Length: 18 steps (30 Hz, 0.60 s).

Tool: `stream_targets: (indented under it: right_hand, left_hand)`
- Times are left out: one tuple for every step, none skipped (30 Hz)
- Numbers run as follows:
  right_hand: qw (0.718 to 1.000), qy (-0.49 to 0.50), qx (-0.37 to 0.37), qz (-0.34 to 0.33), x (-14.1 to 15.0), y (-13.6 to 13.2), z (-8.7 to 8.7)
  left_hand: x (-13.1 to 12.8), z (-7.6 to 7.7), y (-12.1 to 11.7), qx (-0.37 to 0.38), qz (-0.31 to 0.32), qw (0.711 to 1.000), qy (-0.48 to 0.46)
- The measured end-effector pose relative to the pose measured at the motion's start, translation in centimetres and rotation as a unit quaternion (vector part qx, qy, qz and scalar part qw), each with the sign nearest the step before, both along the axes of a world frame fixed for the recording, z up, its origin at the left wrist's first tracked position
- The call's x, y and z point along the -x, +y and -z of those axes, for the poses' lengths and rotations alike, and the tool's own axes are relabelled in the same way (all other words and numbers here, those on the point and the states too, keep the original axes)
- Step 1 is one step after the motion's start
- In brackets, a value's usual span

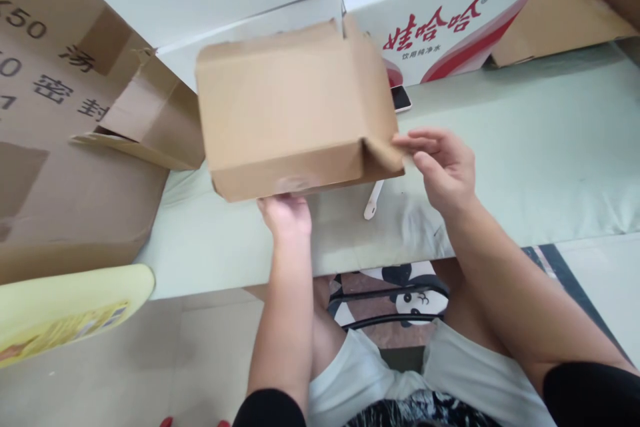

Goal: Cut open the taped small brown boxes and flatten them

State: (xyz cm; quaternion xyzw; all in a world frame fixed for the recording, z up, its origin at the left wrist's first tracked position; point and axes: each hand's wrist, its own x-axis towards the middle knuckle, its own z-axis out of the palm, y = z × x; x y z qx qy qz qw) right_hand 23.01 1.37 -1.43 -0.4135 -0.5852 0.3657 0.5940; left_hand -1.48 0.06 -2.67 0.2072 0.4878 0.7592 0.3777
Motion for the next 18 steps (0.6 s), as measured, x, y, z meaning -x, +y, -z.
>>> stream_targets:
  right_hand:
    - [0.998,0.042,0.024,-0.049,0.0,0.0,0.1]
    - [0.993,0.078,0.051,-0.070,0.0,0.2,0.2]
    - [0.989,0.107,0.081,-0.063,0.1,0.3,0.4]
    - [0.984,0.130,0.114,-0.037,0.2,0.5,0.6]
    - [0.977,0.148,0.151,-0.012,0.4,0.7,0.8]
    - [0.969,0.161,0.188,-0.005,0.6,0.8,0.9]
    - [0.958,0.174,0.225,-0.017,0.8,0.8,1.0]
    - [0.946,0.189,0.259,-0.046,0.9,0.8,1.0]
    - [0.932,0.203,0.287,-0.083,1.0,0.8,0.8]
    - [0.918,0.218,0.308,-0.120,1.0,0.7,0.6]
    - [0.905,0.231,0.324,-0.149,1.0,0.7,0.4]
    - [0.896,0.240,0.334,-0.167,0.9,0.6,0.2]
    - [0.893,0.243,0.337,-0.172,0.8,0.6,0.0]
    - [0.897,0.239,0.334,-0.164,0.6,0.5,-0.2]
    - [0.906,0.228,0.326,-0.145,0.5,0.4,-0.4]
    - [0.921,0.206,0.311,-0.115,0.4,0.2,-0.6]
    - [0.937,0.177,0.291,-0.078,0.3,-0.1,-0.7]
    - [0.952,0.143,0.269,-0.041,0.2,-0.5,-0.8]
  left_hand:
    - [1.1,-0.3,0.4,-0.006,0.043,0.998,-0.038]
    - [2.0,-0.5,0.6,-0.017,0.067,0.995,-0.074]
    - [2.7,-0.7,0.6,-0.031,0.083,0.991,-0.101]
    - [3.2,-0.9,0.4,-0.042,0.095,0.987,-0.121]
    - [3.4,-1.1,0.2,-0.050,0.103,0.984,-0.134]
    - [3.3,-1.2,-0.1,-0.054,0.111,0.983,-0.139]
    - [3.2,-1.2,-0.5,-0.053,0.118,0.982,-0.138]
    - [2.9,-1.3,-0.9,-0.051,0.121,0.983,-0.130]
    - [2.7,-1.3,-1.2,-0.048,0.121,0.985,-0.117]
    - [2.5,-1.4,-1.4,-0.046,0.119,0.987,-0.101]
    - [2.3,-1.4,-1.6,-0.046,0.115,0.989,-0.083]
    - [2.2,-1.5,-1.7,-0.052,0.110,0.990,-0.067]
    - [2.2,-1.7,-1.8,-0.061,0.106,0.991,-0.054]
    - [2.2,-1.9,-1.8,-0.072,0.098,0.991,-0.046]
    - [2.3,-2.0,-1.7,-0.078,0.095,0.991,-0.048]
    - [2.3,-2.2,-1.7,-0.079,0.098,0.990,-0.059]
    - [2.3,-2.4,-1.5,-0.073,0.105,0.989,-0.076]
    - [2.3,-2.5,-1.4,-0.061,0.112,0.987,-0.094]
